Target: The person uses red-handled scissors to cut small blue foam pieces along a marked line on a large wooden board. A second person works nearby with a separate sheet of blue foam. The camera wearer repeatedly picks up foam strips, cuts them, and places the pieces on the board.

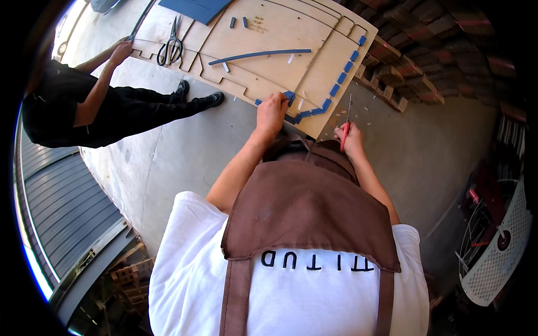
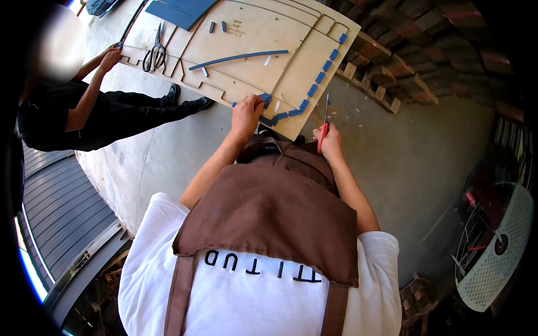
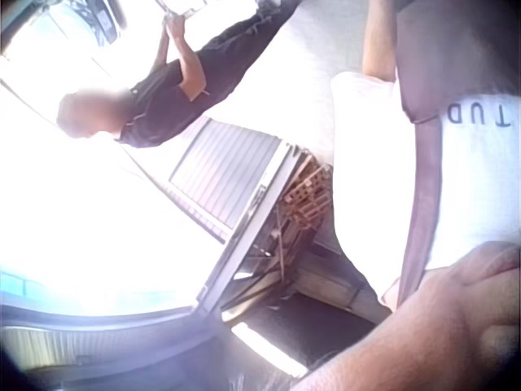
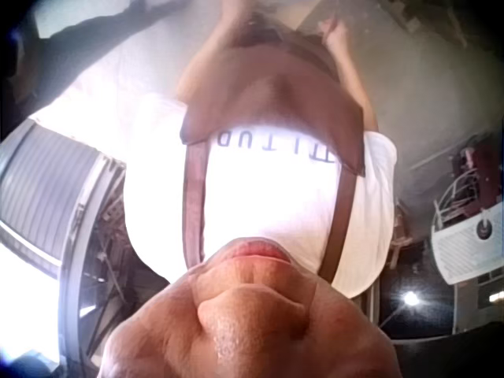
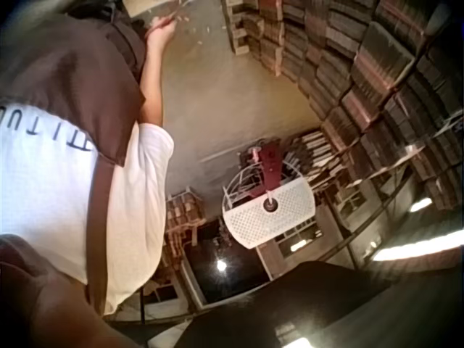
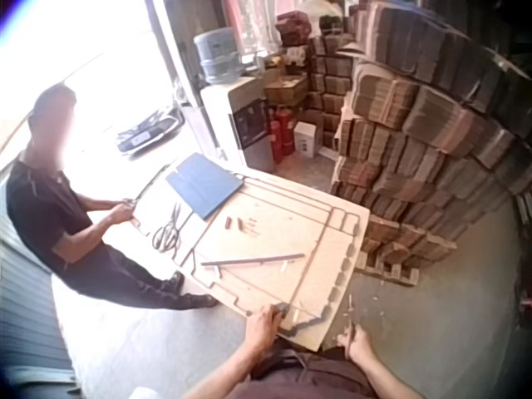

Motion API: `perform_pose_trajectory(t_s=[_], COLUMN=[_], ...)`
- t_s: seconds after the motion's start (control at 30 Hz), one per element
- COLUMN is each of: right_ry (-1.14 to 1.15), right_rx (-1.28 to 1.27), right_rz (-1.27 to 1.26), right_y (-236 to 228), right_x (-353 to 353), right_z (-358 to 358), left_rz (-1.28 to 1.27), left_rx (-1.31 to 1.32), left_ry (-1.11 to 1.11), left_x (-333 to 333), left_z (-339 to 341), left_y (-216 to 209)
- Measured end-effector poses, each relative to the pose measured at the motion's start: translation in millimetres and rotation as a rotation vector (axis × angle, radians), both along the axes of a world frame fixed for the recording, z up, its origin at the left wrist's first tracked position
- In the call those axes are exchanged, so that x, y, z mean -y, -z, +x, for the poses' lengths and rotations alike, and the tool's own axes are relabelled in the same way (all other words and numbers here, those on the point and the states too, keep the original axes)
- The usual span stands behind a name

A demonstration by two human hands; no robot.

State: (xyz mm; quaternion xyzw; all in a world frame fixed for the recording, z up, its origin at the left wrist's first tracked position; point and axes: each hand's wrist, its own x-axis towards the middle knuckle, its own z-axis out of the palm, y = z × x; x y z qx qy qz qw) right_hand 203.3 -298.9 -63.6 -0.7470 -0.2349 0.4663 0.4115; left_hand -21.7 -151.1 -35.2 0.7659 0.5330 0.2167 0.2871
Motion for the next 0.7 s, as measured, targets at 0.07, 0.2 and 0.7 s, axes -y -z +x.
perform_pose_trajectory(t_s=[0.07,0.2,0.7], right_ry=[-0.011,-0.028,-0.16], right_rx=[-0.019,-0.008,0.131], right_rz=[-0.001,0.053,0.037], right_y=[7.9,22.8,20.3], right_x=[-1.9,-10.3,-23.1], right_z=[-1.1,-5.7,-12.9], left_rz=[-0.018,-0.018,0.022], left_rx=[-0.005,0.017,-0.049], left_ry=[-0.005,0.01,0.055], left_x=[0.7,0.8,4.0], left_z=[1.7,1.9,5.0], left_y=[-1.6,-1.5,-0.2])
